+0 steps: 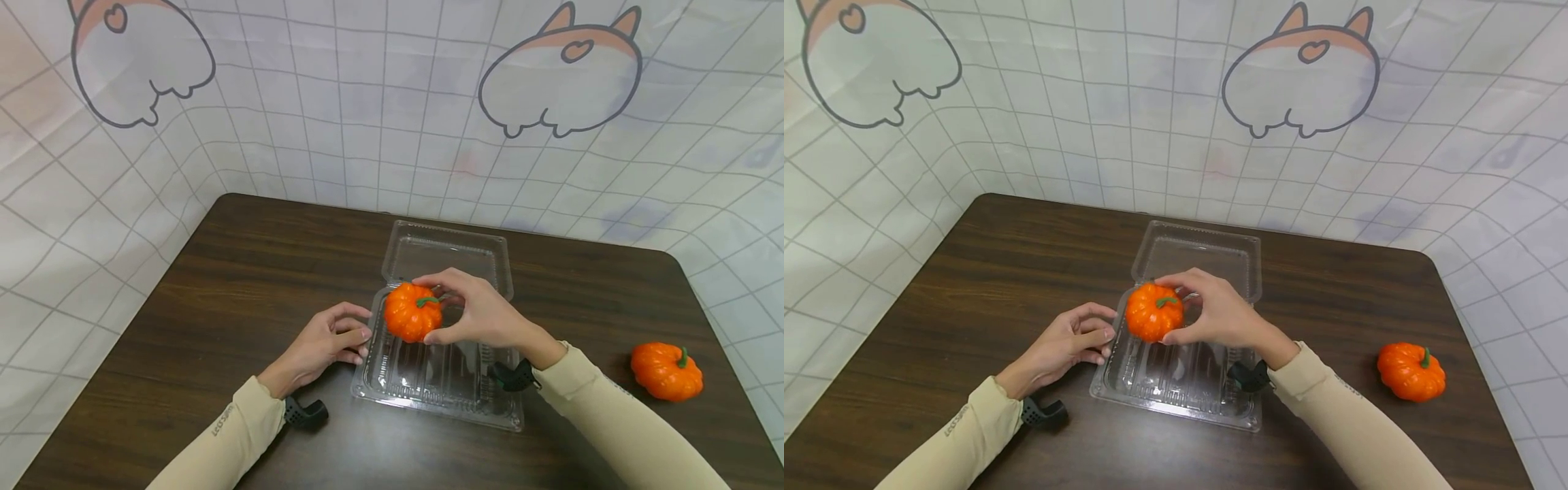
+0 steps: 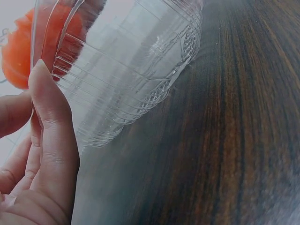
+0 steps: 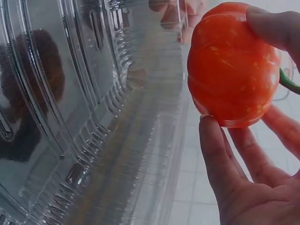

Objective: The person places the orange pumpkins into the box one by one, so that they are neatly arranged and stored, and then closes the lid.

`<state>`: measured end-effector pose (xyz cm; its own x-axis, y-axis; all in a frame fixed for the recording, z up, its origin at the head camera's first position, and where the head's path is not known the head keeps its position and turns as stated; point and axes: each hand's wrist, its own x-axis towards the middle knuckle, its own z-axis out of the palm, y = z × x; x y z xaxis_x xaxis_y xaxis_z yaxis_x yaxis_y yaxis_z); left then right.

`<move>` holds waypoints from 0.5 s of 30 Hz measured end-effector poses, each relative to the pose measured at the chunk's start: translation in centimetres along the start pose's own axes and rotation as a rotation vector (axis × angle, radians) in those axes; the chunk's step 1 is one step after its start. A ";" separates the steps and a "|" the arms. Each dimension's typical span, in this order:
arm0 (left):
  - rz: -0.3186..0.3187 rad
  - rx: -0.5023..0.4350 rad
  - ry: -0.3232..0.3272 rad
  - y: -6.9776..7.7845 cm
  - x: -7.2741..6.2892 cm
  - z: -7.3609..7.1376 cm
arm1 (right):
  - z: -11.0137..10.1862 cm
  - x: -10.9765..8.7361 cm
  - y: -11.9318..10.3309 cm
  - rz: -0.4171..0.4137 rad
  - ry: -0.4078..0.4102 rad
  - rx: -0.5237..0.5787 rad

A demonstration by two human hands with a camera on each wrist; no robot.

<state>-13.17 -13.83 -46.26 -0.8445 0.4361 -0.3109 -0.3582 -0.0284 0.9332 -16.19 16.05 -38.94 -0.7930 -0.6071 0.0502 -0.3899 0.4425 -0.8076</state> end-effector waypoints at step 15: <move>-0.004 0.005 0.019 -0.2 0.2 0.0 | 0.6 0.0 0.6 0.030 -0.056 -0.059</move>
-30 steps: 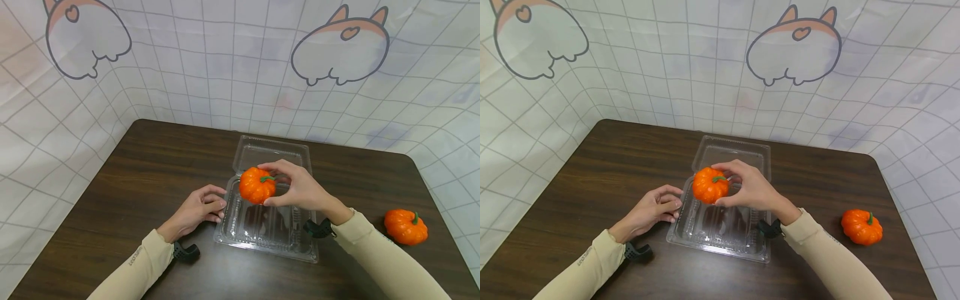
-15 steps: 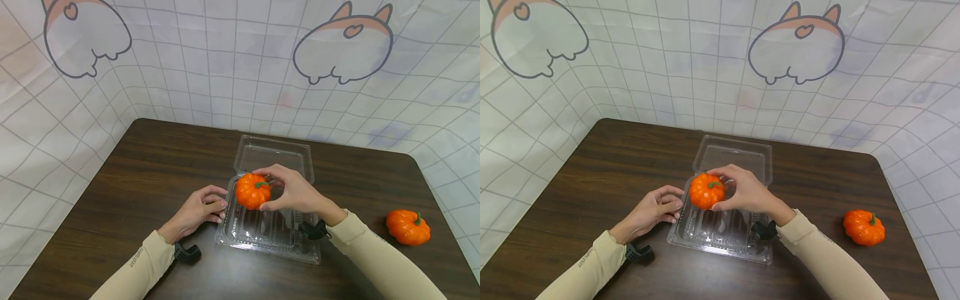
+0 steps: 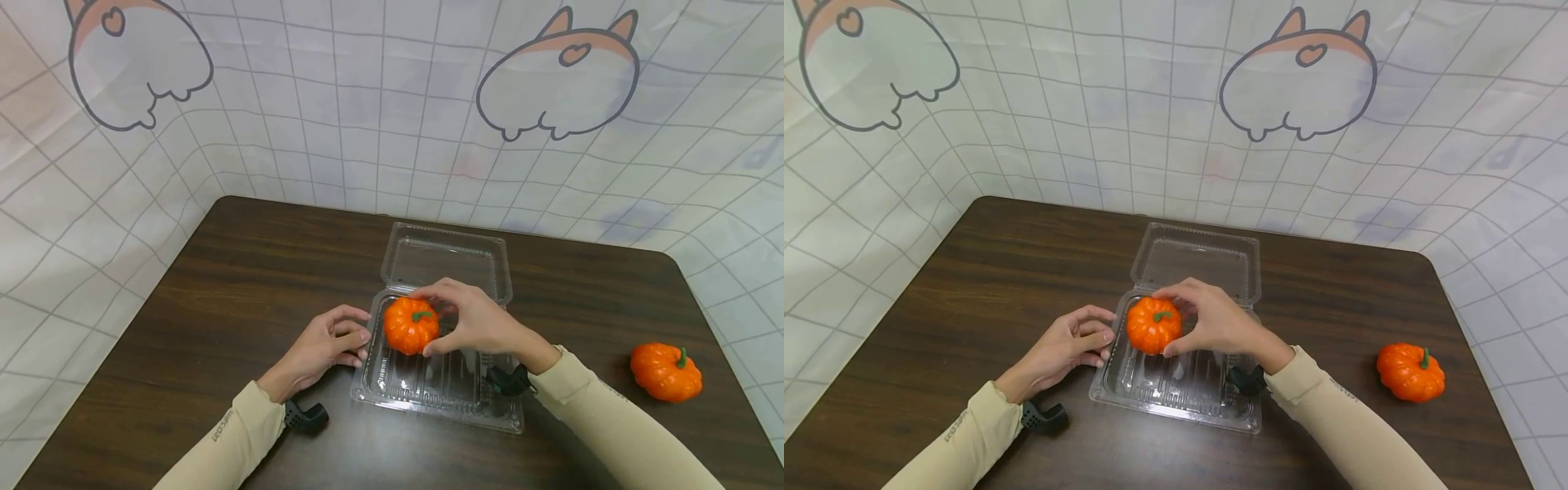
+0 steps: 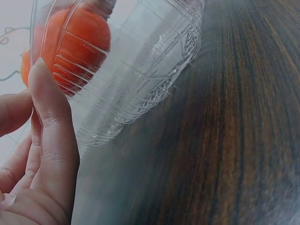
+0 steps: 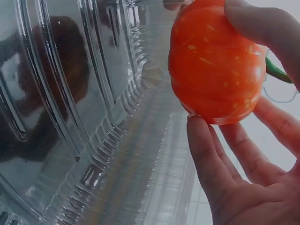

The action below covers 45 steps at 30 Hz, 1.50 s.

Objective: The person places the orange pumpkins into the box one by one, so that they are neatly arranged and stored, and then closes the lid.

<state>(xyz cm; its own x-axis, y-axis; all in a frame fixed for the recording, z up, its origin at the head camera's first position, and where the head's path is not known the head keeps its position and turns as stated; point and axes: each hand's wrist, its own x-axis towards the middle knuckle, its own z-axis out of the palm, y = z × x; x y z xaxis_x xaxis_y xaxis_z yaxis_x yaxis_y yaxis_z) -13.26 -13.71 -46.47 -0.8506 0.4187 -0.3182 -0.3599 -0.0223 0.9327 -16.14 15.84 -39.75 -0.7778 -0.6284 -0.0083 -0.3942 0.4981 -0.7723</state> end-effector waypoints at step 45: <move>0.024 -0.037 -0.027 0.0 -0.2 0.0 | 1.2 0.1 0.5 -0.022 -0.218 -0.112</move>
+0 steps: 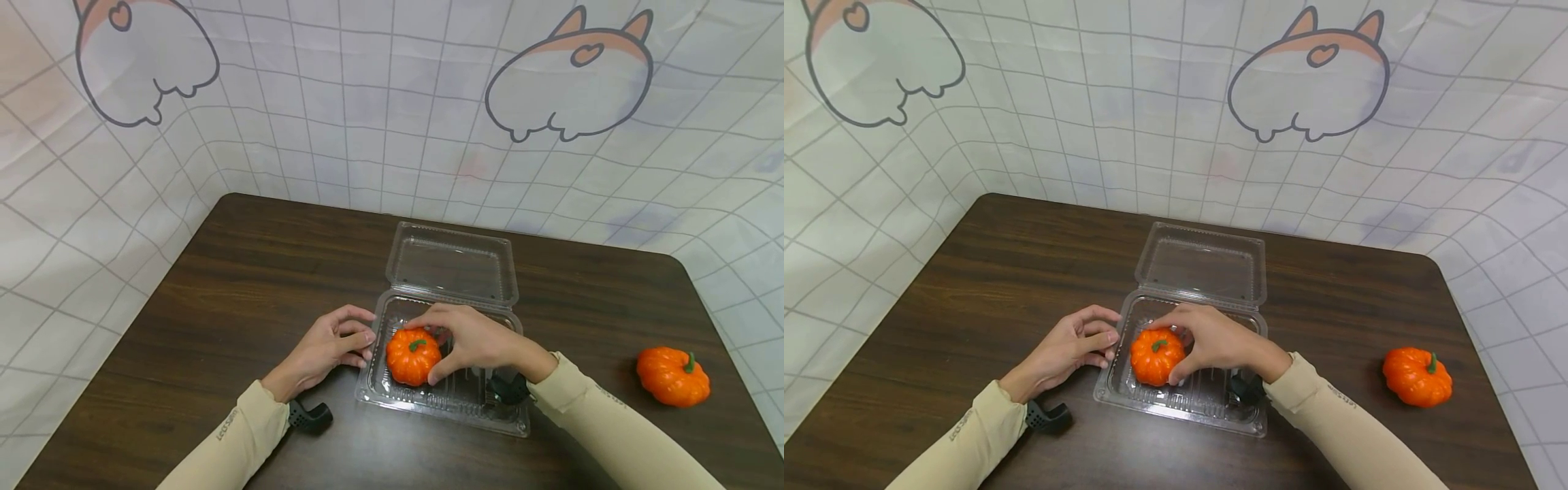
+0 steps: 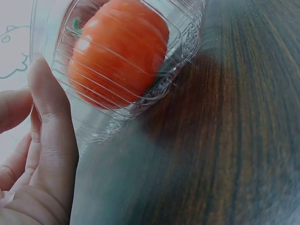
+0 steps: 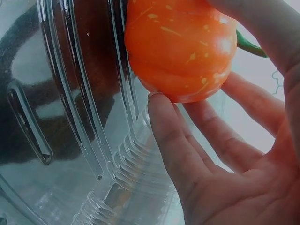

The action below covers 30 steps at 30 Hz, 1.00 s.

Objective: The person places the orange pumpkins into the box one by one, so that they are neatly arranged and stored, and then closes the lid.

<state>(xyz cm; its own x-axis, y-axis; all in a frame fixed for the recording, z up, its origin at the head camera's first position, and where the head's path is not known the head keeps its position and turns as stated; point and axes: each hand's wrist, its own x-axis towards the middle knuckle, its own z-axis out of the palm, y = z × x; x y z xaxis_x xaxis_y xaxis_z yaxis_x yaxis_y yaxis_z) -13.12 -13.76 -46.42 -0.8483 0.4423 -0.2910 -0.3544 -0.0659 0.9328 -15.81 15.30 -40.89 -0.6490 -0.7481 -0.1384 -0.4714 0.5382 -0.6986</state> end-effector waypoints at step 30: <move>-0.002 0.037 0.025 -0.1 0.1 0.2 | -2.9 -3.6 -1.2 0.038 0.127 0.158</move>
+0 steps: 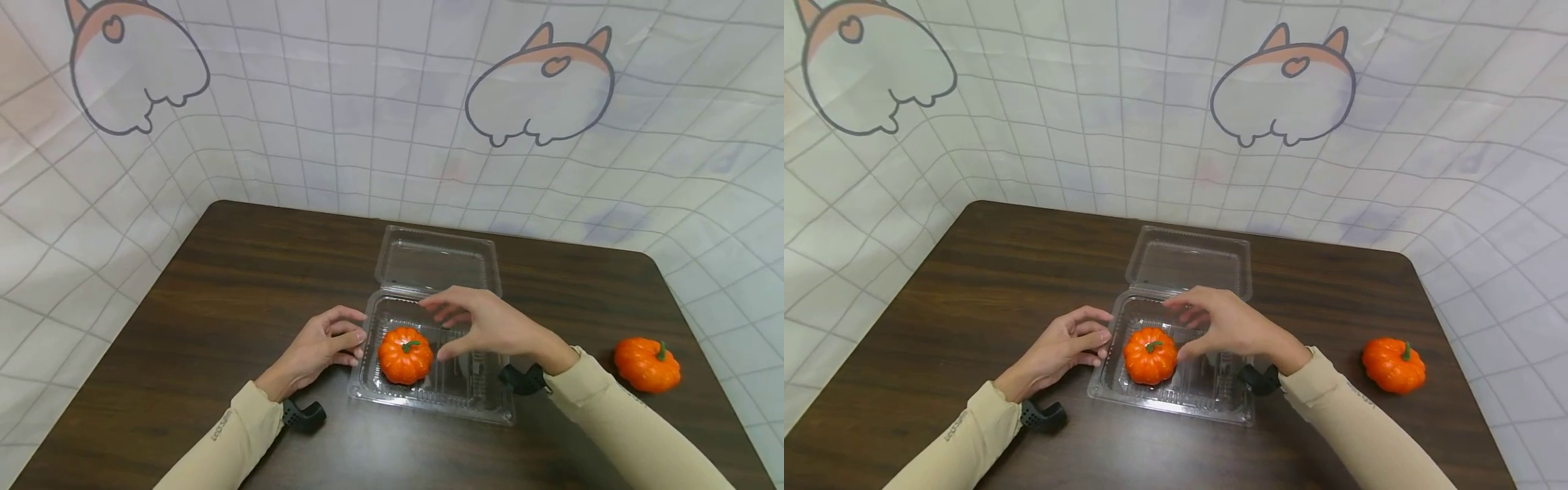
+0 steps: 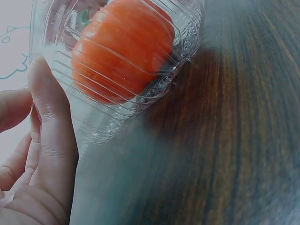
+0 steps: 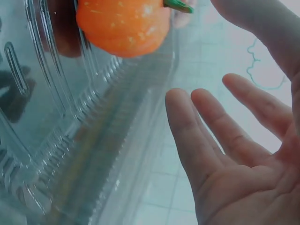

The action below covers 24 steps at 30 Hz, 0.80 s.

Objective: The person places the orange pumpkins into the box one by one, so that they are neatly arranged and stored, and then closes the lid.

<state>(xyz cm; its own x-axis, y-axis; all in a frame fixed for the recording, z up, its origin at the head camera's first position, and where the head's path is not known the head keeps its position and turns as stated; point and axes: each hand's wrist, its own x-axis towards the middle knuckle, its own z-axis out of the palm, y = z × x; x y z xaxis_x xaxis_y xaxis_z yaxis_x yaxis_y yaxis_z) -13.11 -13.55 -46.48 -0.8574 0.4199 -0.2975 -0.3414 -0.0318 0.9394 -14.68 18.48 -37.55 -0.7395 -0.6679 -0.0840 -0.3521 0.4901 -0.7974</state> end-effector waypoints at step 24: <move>0.004 -0.013 0.004 0.1 -0.1 -0.2 | -4.1 -5.6 1.2 0.034 0.311 -0.073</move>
<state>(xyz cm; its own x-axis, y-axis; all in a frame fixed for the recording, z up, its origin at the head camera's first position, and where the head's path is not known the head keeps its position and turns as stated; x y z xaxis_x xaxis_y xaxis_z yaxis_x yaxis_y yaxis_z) -13.16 -13.80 -46.36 -0.8603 0.4161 -0.2946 -0.3431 -0.0450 0.9382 -13.31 25.13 -35.60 -0.8874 -0.4529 0.0857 -0.3562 0.5557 -0.7512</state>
